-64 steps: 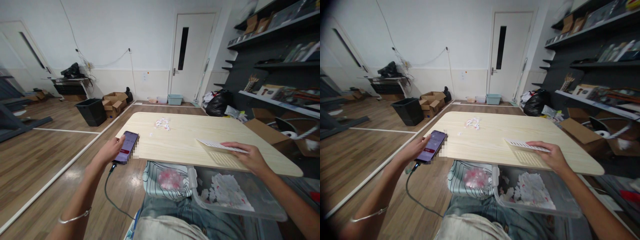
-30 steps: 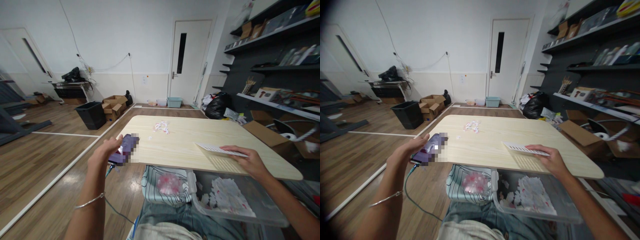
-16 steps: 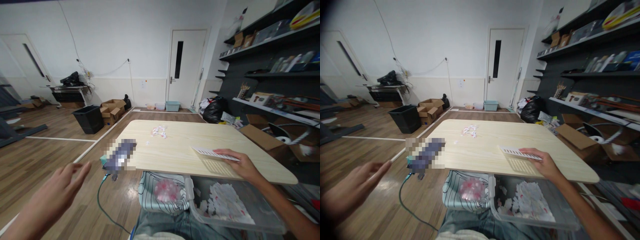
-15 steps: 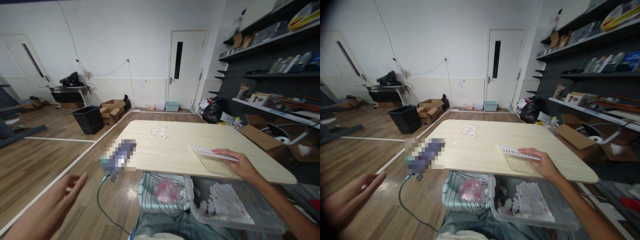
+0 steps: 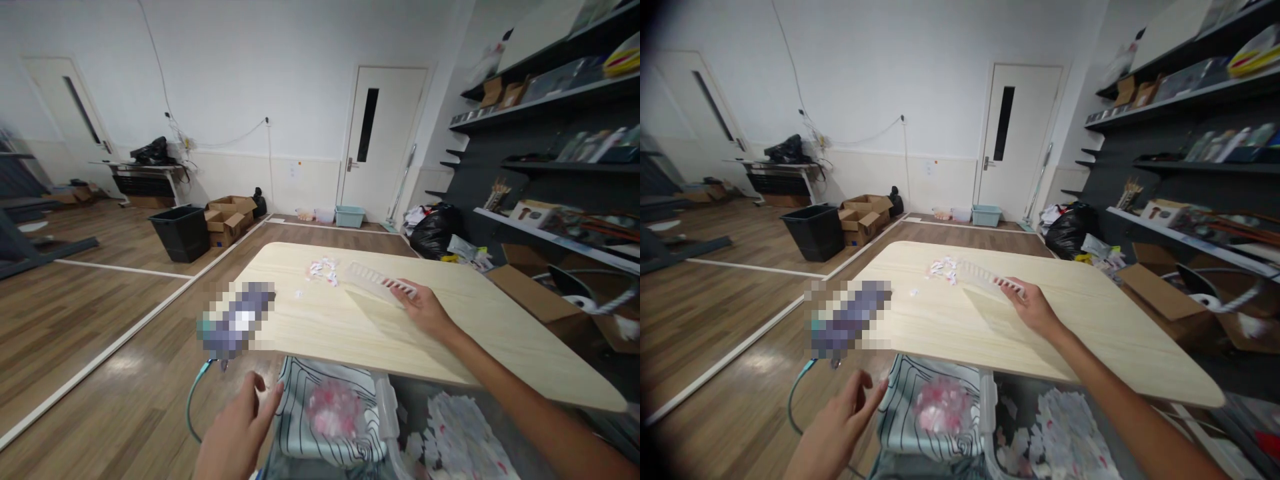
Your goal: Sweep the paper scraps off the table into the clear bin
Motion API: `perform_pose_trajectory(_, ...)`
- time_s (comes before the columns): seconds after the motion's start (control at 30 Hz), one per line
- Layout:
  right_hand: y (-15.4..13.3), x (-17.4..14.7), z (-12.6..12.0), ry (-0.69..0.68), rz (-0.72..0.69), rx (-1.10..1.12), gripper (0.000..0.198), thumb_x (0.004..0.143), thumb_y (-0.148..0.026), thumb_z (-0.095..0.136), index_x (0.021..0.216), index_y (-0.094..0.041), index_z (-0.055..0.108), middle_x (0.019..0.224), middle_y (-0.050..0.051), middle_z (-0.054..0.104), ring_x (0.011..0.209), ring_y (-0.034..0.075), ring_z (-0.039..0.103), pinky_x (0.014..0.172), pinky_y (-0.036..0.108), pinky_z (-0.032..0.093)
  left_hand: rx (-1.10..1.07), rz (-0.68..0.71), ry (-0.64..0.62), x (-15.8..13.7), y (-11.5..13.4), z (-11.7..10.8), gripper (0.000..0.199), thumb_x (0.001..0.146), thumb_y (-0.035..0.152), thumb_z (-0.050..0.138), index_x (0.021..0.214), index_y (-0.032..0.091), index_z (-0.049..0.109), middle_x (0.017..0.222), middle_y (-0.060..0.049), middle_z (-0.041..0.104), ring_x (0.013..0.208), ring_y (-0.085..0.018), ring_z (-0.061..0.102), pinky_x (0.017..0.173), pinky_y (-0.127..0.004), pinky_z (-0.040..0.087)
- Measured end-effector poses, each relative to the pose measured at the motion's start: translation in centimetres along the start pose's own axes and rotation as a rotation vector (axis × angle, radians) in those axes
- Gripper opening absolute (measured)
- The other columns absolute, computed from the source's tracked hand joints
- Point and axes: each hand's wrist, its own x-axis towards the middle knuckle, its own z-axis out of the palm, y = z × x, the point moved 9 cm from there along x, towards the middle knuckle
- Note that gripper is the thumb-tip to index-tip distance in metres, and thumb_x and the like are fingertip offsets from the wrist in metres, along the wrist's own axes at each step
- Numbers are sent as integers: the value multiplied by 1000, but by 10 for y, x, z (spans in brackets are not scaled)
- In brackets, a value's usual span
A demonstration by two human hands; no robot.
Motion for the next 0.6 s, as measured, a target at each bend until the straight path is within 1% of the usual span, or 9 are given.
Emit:
perform_pose_trajectory(0.03, -3, 7, 4, 11, -12, 8, 60, 93, -72, 64, 115, -18, 79, 107, 13, 83, 92, 28, 78, 83, 40, 64, -12, -16, -2, 7, 1, 4, 54, 94, 77, 39, 103, 27, 57, 77, -4, 72, 79, -29, 74, 79, -38, 54)
perform_pose_trajectory(0.1, -14, 22, 14, 16, -56, 21, 57, 94, -69, 65, 116, -18, 77, 99, 10, 82, 83, 25, 75, 75, 34, 62, -60, -15, -55, 19, 1, 21, 55, 94, 78, 38, 102, 26, 53, 82, -6, 73, 84, -30, 74, 82, -38, 54)
perform_pose_trajectory(0.17, -29, 34, 28, -26, -116, 34, 52, 97, -66, 63, 112, -18, 78, 92, 8, 81, 78, 22, 73, 71, 31, 60, -119, -8, -63, 27, 0, 35, 54, 94, 77, 40, 103, 26, 52, 97, -9, 76, 96, -29, 74, 87, -37, 54)
perform_pose_trajectory(0.23, -45, 43, 46, -115, -168, 52, 48, 100, -62, 61, 110, -19, 79, 95, 7, 81, 83, 23, 74, 75, 31, 60, -137, -38, -51, 31, -4, 42, 54, 94, 77, 39, 104, 25, 51, 105, -11, 76, 101, -28, 74, 90, -36, 54)
perform_pose_trajectory(0.27, -51, 46, 54, -164, -189, 65, 47, 101, -61, 60, 111, -20, 80, 98, 8, 82, 87, 24, 75, 80, 33, 60, -131, -52, -45, 31, -4, 43, 54, 94, 77, 38, 106, 25, 51, 106, -11, 76, 100, -28, 74, 90, -37, 55)
perform_pose_trajectory(0.37, -59, 49, 75, -312, -216, 107, 45, 103, -58, 60, 113, -20, 83, 105, 9, 84, 98, 26, 78, 92, 38, 61, -62, -70, -19, 26, 3, 36, 54, 97, 74, 35, 118, 25, 49, 102, -8, 74, 98, -29, 76, 89, -39, 55)
perform_pose_trajectory(0.43, -59, 48, 82, -386, -226, 124, 45, 103, -57, 61, 111, -20, 84, 106, 10, 85, 99, 26, 79, 94, 40, 61, 25, -92, -11, 21, 8, 25, 52, 99, 71, 37, 122, 27, 48, 105, -8, 74, 101, -30, 77, 87, -41, 55)
perform_pose_trajectory(0.5, -57, 45, 81, -432, -233, 129, 44, 102, -57, 62, 110, -19, 84, 105, 11, 85, 96, 25, 79, 92, 40, 62, 112, -88, -33, 16, 10, 16, 49, 98, 70, 41, 120, 28, 52, 107, -7, 75, 101, -31, 78, 86, -41, 55)
perform_pose_trajectory(0.6, -54, 40, 69, -499, -224, 126, 42, 104, -53, 62, 111, -18, 85, 104, 12, 85, 93, 23, 80, 88, 36, 62, 151, -28, -51, 11, 10, 4, 40, 100, 66, 46, 110, 31, 60, 92, -2, 76, 85, -26, 79, 74, -34, 54)
